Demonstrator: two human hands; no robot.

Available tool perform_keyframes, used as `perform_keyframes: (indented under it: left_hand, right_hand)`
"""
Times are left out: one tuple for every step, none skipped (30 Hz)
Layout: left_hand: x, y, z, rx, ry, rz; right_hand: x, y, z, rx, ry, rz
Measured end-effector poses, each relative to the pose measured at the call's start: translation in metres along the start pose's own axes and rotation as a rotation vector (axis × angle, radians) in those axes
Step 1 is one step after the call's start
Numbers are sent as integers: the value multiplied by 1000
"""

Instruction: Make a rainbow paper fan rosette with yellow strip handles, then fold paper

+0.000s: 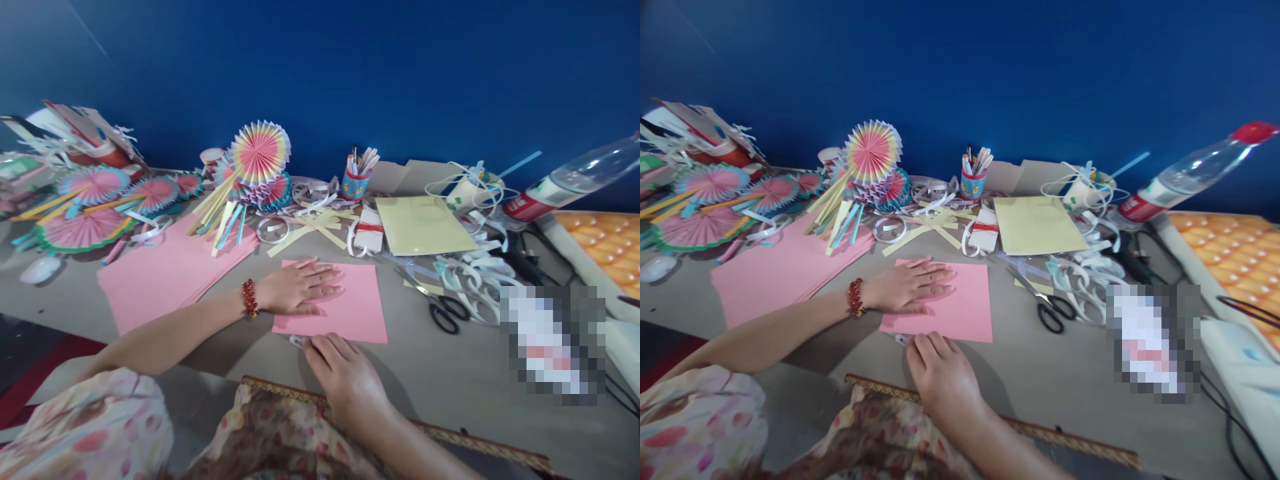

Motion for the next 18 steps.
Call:
perform_keyframes:
  left_hand:
    - [0, 0, 0, -4, -1, 2]
    - [0, 0, 0, -8, -1, 2]
    - [0, 0, 0, -12, 2, 2]
    - [-1, -1, 0, -14, 6, 3]
    - [-1, -1, 0, -16, 9, 4]
    - [-1, 0, 0, -15, 12, 9]
    - [-1, 0, 0, -11, 10, 14]
    - [-1, 1, 0, -5, 5, 19]
    - [-1, 1, 1, 0, 0, 22]
    - [-1, 2, 1, 5, -4, 27]
    - [-1, 3, 2, 9, -9, 33]
    - [-1, 4, 3, 11, -12, 37]
    - [-1, 5, 3, 11, -19, 49]
    - [-1, 5, 4, 12, -25, 55]
    - [-1, 5, 4, 13, -30, 59]
    - [-1, 5, 4, 14, -27, 63]
    - [-1, 5, 3, 17, -22, 64]
    - [-1, 4, 3, 19, -21, 62]
  right_hand:
    - [1, 0, 0, 0, 3, 1]
    - [1, -1, -1, 1, 6, 5]
    - [2, -2, -2, 4, 9, 13]
    - [2, -4, -4, 8, 15, 29]
    - [2, -6, -7, 12, 25, 45]
    - [2, -8, -11, 18, 35, 62]
    - [2, -10, -15, 26, 49, 74]
    - [1, -13, -20, 36, 68, 69]
    - [1, -14, -25, 49, 89, 59]
    - [0, -14, -29, 65, 114, 42]
    - [-1, -13, -32, 86, 141, 21]
    - [-3, -11, -32, 107, 161, 7]
    - [-5, -7, -30, 127, 170, 5]
    - [-7, -1, -24, 143, 155, 26]
    - [-11, 6, -16, 150, 114, 61]
    - [-15, 13, -4, 149, 60, 105]
    - [-22, 22, 11, 134, -18, 173]
    - [-30, 30, 26, 114, -92, 196]
Point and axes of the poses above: each hand's wrist, its own x-axis towards the middle knuckle, its own y-axis out of the back of the hand, z = x × y, the point moved 3 cm from there along x, towards the middle knuckle, and after that the axes turned 1 degree about -y, right-handed, at the moved point
